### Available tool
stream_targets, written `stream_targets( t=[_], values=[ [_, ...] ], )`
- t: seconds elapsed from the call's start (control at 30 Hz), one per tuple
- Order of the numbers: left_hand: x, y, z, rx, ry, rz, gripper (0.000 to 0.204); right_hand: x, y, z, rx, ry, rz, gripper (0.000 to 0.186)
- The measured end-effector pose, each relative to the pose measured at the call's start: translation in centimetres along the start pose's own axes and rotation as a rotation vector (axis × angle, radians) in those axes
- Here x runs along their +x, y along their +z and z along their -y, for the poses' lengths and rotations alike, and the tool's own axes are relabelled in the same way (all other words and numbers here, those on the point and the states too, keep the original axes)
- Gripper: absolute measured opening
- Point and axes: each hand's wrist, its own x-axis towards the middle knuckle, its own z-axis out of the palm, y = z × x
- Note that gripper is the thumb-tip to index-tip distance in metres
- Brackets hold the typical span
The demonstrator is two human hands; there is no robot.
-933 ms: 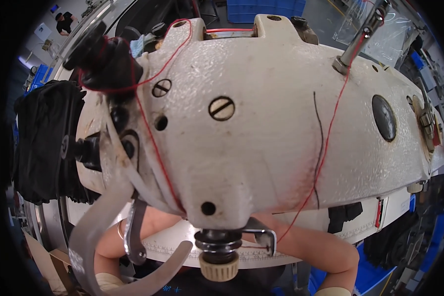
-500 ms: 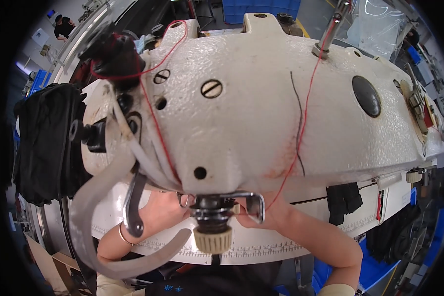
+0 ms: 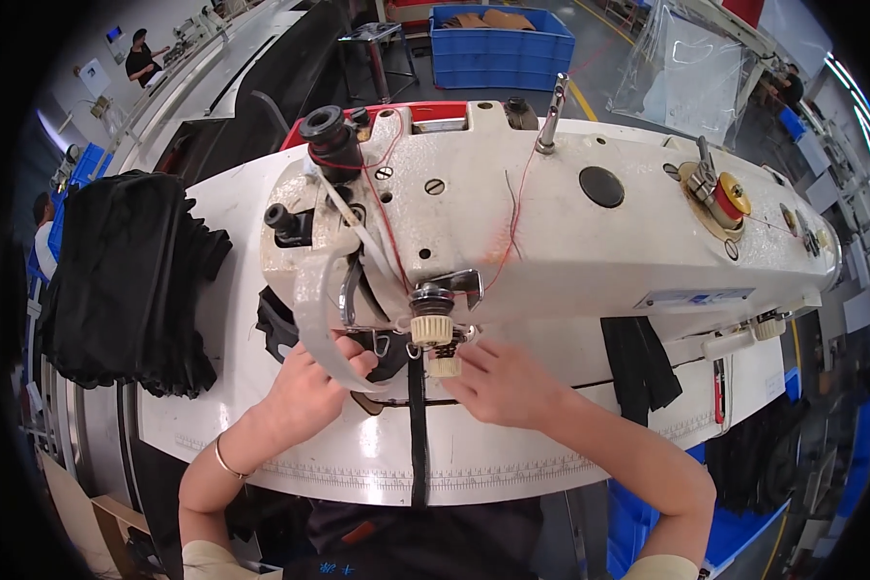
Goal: Sewing black fabric components for bags using an industrial sewing machine.
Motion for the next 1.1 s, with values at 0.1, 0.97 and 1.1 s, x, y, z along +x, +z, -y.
stream_targets(
  t=[0.1,0.97,1.1],
  values=[
    [0.4,-0.3,0.0,-0.112,-0.074,-0.038,0.026,1.0,-1.0,1.0,0.095,-0.29,0.011,0.024],
    [-1.1,3.4,-3.1,-0.036,0.007,-0.069,0.036,0.3,-0.2,5.2,0.336,0.252,0.1,0.013],
    [-0.7,3.2,-3.1,-0.023,0.029,-0.086,0.034,-1.6,1.6,5.4,0.242,0.133,-0.015,0.018]
  ],
)
